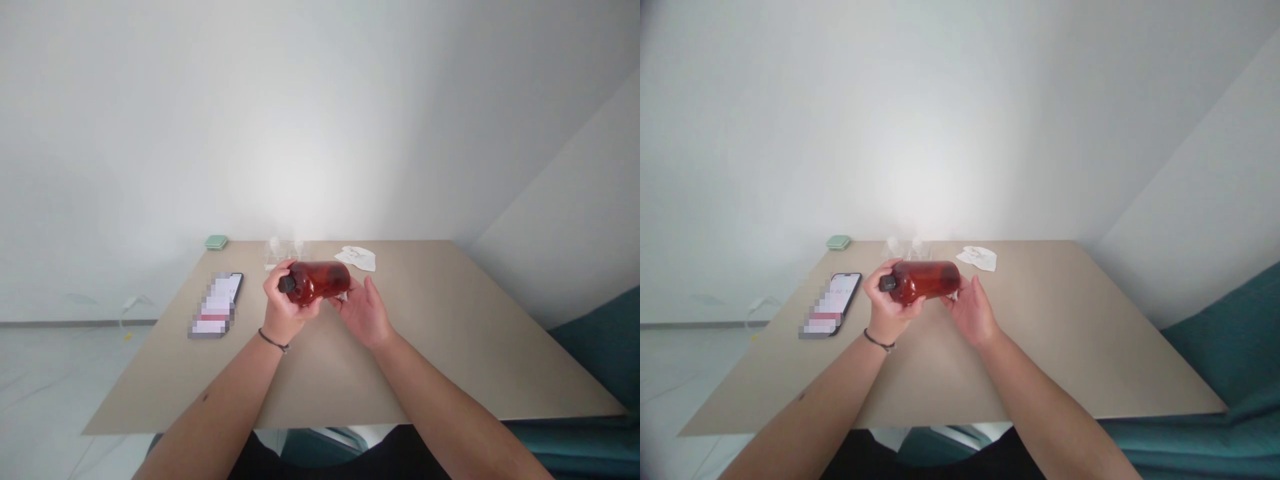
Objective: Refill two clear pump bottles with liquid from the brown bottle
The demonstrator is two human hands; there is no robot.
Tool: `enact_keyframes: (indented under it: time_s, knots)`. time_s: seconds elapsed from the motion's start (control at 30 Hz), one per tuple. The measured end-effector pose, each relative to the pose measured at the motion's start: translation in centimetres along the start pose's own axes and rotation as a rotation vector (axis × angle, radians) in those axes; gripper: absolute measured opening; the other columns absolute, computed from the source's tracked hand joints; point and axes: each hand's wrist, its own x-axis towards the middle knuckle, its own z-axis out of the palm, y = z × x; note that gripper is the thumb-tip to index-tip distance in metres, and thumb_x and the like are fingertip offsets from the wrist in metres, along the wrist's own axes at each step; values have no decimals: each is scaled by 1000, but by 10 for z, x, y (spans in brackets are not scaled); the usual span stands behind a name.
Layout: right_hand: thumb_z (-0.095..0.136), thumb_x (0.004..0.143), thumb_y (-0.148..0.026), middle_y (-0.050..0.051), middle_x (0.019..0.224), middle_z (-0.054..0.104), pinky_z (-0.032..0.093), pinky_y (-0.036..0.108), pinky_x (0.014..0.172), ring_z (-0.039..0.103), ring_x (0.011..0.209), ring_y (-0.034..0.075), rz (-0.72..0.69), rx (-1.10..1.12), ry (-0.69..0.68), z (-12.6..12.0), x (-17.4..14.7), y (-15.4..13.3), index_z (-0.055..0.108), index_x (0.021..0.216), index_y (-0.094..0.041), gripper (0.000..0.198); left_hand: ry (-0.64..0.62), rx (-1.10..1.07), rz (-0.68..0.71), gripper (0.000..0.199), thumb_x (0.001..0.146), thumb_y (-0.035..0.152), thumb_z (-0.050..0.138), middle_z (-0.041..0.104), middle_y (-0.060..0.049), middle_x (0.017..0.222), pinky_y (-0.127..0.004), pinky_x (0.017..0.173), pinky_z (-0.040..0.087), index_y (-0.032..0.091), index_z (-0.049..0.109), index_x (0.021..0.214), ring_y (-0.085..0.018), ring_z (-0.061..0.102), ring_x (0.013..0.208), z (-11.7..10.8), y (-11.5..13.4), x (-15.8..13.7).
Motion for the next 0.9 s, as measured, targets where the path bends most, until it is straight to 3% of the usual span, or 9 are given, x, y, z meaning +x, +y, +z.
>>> enact_keyframes:
  time_s: [0.13, 0.33, 0.47, 0.67, 0.9]
  knots:
    - [32, 94, -68, 6, 148, 54, 41, 48, 110, 47, 137, 25, -145, -148, -10, 3, -2, 3, 59, 131, -28, 61, 7, -7, -78, 76, 66, 44, 82, 51, -15, 127, -51, 106, 41, 26, 30, 117, -30, 57, 120, 0, -2, -1]
    - [35, 93, -68, 3, 152, 49, 32, 48, 118, 42, 142, 22, -256, -178, 38, 3, -3, 9, 52, 138, -31, 61, -13, -77, -187, 71, 69, 43, 81, 50, -14, 130, -46, 106, 42, 25, 33, 118, -29, 56, 122, 1, 3, -4]
    - [33, 92, -71, 6, 147, 54, 33, 50, 118, 48, 138, 23, -221, -120, 35, 1, -1, 7, 48, 141, -28, 67, -27, -160, -247, 69, 69, 47, 81, 51, -13, 127, -45, 105, 44, 24, 36, 116, -28, 57, 119, 0, 5, -4]
    - [33, 95, -67, 6, 132, 67, 40, 53, 112, 60, 126, 27, -130, -39, 26, -3, 6, 4, 60, 128, -29, 58, -17, -220, -328, 70, 71, 51, 79, 51, -13, 126, -44, 107, 43, 24, 35, 119, -28, 56, 119, -1, 5, -3]
    - [38, 93, -67, 3, 132, 67, 42, 44, 110, 57, 126, 24, 54, 76, 1, -3, 8, 7, 67, 119, -27, 56, 63, -211, -350, 70, 72, 51, 78, 48, -14, 130, -39, 100, 48, 24, 33, 119, -25, 58, 116, 1, 3, -4]
